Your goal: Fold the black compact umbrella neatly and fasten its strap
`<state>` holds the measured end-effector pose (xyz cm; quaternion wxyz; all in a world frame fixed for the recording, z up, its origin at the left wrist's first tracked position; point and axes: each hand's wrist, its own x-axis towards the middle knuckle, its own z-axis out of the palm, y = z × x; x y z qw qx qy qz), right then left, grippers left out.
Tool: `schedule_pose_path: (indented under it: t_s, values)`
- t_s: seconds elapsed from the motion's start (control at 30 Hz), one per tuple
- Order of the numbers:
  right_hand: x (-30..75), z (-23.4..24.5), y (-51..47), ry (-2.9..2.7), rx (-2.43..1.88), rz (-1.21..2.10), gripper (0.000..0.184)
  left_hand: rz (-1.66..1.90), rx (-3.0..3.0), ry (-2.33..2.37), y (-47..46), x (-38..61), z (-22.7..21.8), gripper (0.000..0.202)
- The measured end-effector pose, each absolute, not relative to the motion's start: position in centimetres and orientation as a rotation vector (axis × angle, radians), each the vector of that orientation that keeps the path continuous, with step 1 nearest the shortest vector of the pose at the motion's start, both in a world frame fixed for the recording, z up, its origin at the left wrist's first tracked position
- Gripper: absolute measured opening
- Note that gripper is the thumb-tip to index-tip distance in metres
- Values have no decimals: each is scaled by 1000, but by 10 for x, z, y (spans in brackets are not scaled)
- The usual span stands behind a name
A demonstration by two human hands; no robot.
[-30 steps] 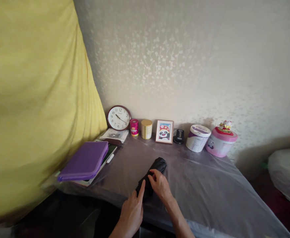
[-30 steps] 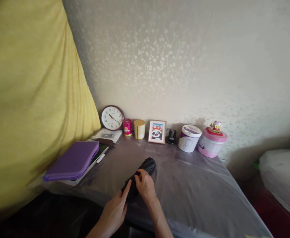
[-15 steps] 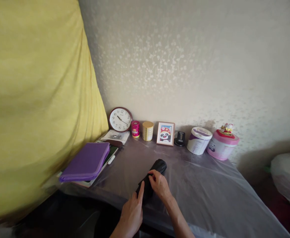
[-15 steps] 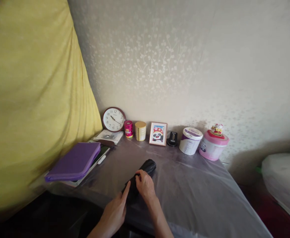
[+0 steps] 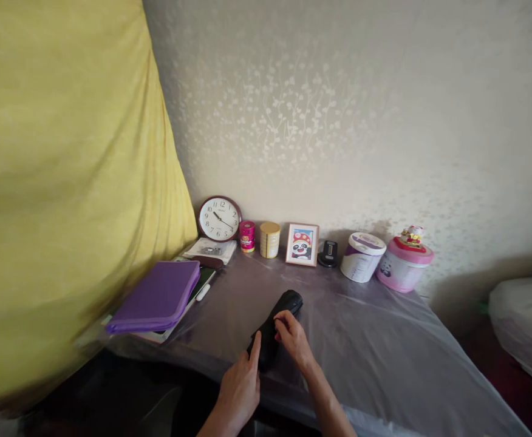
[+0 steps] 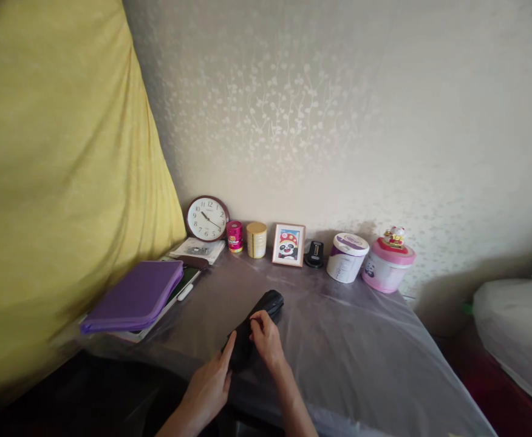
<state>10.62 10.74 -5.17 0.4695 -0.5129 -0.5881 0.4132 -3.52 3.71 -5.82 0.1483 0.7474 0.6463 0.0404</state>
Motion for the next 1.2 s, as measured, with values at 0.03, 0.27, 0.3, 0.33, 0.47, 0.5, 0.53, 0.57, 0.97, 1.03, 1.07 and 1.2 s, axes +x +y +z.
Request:
schedule_pose_path:
  t_s: [0.03,0.27,0.3,0.33,0.47,0.5,0.53,0.57,0.97,1.03,1.07,1.2]
  values:
    - [109,-52,105,-1360,-1222,1097,19,114,2142,1851,37,-36,-57,69]
    - [157,-49,81,-1351,-1262,1150,25,110,2132,1844,37,-38,-56,67]
    - [167,-52,77,-1402,-1307,1097,24,118,2133,1844,38,-38,-57,68]
    - [177,-55,75,-1428,-1359,1024,24,129,2132,1841,38,-39,-58,68]
    - [205,-70,68,-1436,-1486,903,26,156,2124,1836,36,-39,-58,69]
    - [209,-73,66,-1422,-1498,911,27,162,2125,1852,35,-38,-57,70]
    - [211,-76,65,-1410,-1505,919,28,170,2134,1874,34,-37,-56,71]
    - [212,-78,64,-1400,-1509,920,29,177,2151,1892,33,-36,-55,72]
    - [212,-85,56,-1392,-1555,827,34,307,2076,1717,39,-39,-52,72]
    - [213,-89,55,-1386,-1546,812,34,433,1824,1553,44,-42,-47,71]
    - [213,-90,55,-1388,-1544,802,34,475,1659,1462,47,-44,-44,69]
    - [212,-93,55,-1406,-1545,757,31,536,1224,1328,52,-54,-42,62]
